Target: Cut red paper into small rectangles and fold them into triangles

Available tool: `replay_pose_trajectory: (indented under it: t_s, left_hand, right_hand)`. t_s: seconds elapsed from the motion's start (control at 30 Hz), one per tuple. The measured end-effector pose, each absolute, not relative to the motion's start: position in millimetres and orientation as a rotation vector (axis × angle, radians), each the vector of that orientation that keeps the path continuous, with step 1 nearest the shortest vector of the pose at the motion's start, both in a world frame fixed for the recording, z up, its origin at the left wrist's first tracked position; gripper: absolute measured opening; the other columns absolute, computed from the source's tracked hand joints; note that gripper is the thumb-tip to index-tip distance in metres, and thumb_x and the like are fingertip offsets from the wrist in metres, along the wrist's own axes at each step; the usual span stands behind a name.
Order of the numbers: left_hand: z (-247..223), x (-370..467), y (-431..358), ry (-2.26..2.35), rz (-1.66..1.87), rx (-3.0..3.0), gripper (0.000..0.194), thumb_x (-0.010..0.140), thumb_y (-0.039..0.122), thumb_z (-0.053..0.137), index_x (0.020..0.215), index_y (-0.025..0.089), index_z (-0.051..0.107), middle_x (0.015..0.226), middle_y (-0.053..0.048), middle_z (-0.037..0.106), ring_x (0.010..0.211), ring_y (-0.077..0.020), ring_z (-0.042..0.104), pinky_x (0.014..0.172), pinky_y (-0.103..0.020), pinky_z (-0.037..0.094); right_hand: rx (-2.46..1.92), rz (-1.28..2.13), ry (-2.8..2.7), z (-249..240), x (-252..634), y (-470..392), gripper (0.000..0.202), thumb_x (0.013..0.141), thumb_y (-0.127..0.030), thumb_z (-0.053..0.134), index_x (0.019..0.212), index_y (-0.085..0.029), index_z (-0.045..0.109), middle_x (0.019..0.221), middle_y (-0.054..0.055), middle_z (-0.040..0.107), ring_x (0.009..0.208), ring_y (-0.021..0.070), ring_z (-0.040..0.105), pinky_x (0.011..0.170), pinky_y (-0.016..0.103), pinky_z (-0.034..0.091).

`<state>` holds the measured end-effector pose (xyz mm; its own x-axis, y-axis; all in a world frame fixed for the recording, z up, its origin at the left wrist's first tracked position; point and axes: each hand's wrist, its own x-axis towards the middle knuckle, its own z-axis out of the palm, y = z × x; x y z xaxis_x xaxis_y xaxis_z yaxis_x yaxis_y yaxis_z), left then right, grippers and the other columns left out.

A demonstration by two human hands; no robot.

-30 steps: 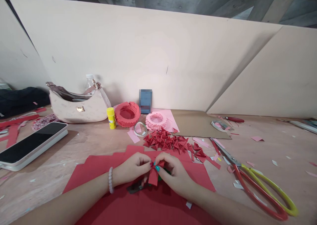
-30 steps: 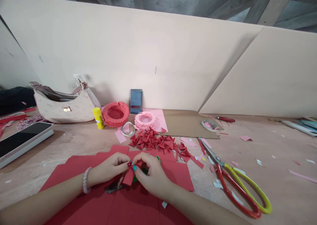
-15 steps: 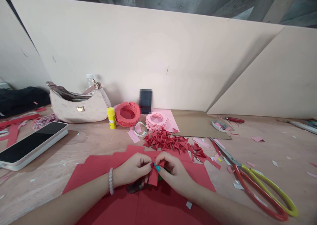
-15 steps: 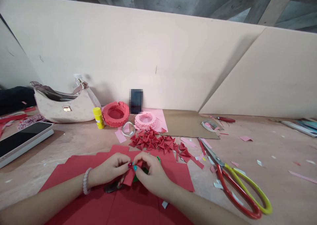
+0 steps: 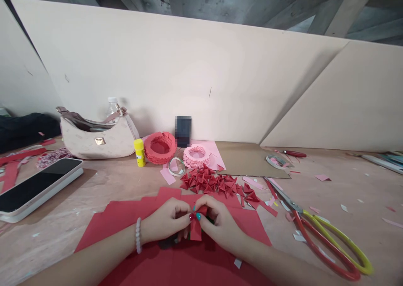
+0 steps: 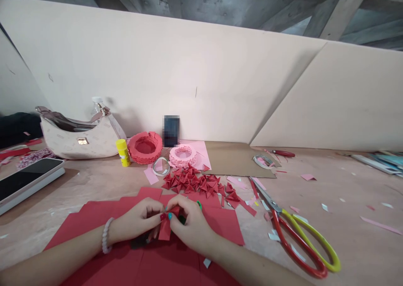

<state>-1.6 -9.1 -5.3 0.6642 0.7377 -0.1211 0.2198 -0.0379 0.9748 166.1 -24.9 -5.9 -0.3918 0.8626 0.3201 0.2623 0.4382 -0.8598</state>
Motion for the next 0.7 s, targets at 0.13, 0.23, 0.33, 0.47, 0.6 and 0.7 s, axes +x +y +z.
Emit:
replay_pose_trajectory:
  t_s: [0.13, 0.23, 0.33, 0.47, 0.6, 0.7]
  left_hand:
    - [-4.3, -0.8, -10.6, 0.838, 0.504, 1.642, 0.013, 0.069, 0.017, 0.044, 0.057, 0.014, 0.044, 0.047, 0.003, 0.052, 0.036, -0.0052, 0.046, 0.036, -0.013, 0.035]
    - [-4.5, 0.0, -10.3, 0.847, 0.517, 1.643, 0.014, 0.07, 0.018, 0.042, 0.058, 0.014, 0.046, 0.047, 0.002, 0.052, 0.037, -0.0066, 0.047, 0.037, -0.015, 0.037]
    - [-4.3, 0.4, -9.5, 0.849, 0.555, 1.616, 0.019, 0.072, 0.022, 0.04, 0.056, 0.014, 0.046, 0.043, 0.003, 0.049, 0.037, -0.0075, 0.048, 0.039, -0.016, 0.037]
    - [-2.9, 0.0, -7.8, 0.848, 0.574, 1.567, 0.021, 0.071, 0.023, 0.039, 0.053, 0.015, 0.044, 0.044, 0.002, 0.05, 0.039, -0.0081, 0.047, 0.04, -0.018, 0.037]
    - [-2.4, -1.0, -6.2, 0.847, 0.584, 1.588, 0.024, 0.073, 0.026, 0.038, 0.052, 0.015, 0.043, 0.043, 0.002, 0.05, 0.04, -0.0091, 0.048, 0.042, -0.019, 0.038]
    - [-3.0, -1.2, -5.7, 0.843, 0.587, 1.62, 0.023, 0.073, 0.025, 0.038, 0.052, 0.015, 0.043, 0.044, 0.002, 0.05, 0.041, -0.0095, 0.049, 0.042, -0.019, 0.038]
  right_hand:
    - [-0.946, 0.879, -1.933, -5.7, 166.8, -26.1, 0.021, 0.067, -0.002, 0.044, 0.077, -0.019, 0.051, 0.075, 0.0, 0.055, 0.07, 0.0124, 0.051, 0.065, 0.023, 0.04]
    - [-0.942, 0.836, -1.957, -6.0, 167.2, -26.4, 0.021, 0.067, -0.002, 0.044, 0.077, -0.019, 0.051, 0.073, 0.0, 0.054, 0.069, 0.0125, 0.05, 0.063, 0.023, 0.039]
    - [-0.957, 0.816, -1.951, -8.4, 167.2, -26.1, 0.021, 0.067, -0.002, 0.043, 0.077, -0.019, 0.05, 0.071, -0.001, 0.052, 0.066, 0.0118, 0.049, 0.061, 0.022, 0.039]
    - [-0.953, 0.799, -1.94, -12.5, 166.9, -25.0, 0.017, 0.069, -0.004, 0.042, 0.076, -0.019, 0.048, 0.07, -0.001, 0.05, 0.063, 0.011, 0.047, 0.059, 0.021, 0.038]
    - [-0.949, 0.763, -1.936, -14.8, 165.9, -24.0, 0.017, 0.069, -0.005, 0.042, 0.076, -0.019, 0.049, 0.07, -0.001, 0.049, 0.062, 0.0109, 0.046, 0.056, 0.021, 0.037]
    - [-0.941, 0.718, -1.943, -14.9, 165.1, -24.2, 0.017, 0.07, -0.005, 0.043, 0.076, -0.019, 0.049, 0.069, -0.001, 0.049, 0.062, 0.0113, 0.046, 0.057, 0.021, 0.037]
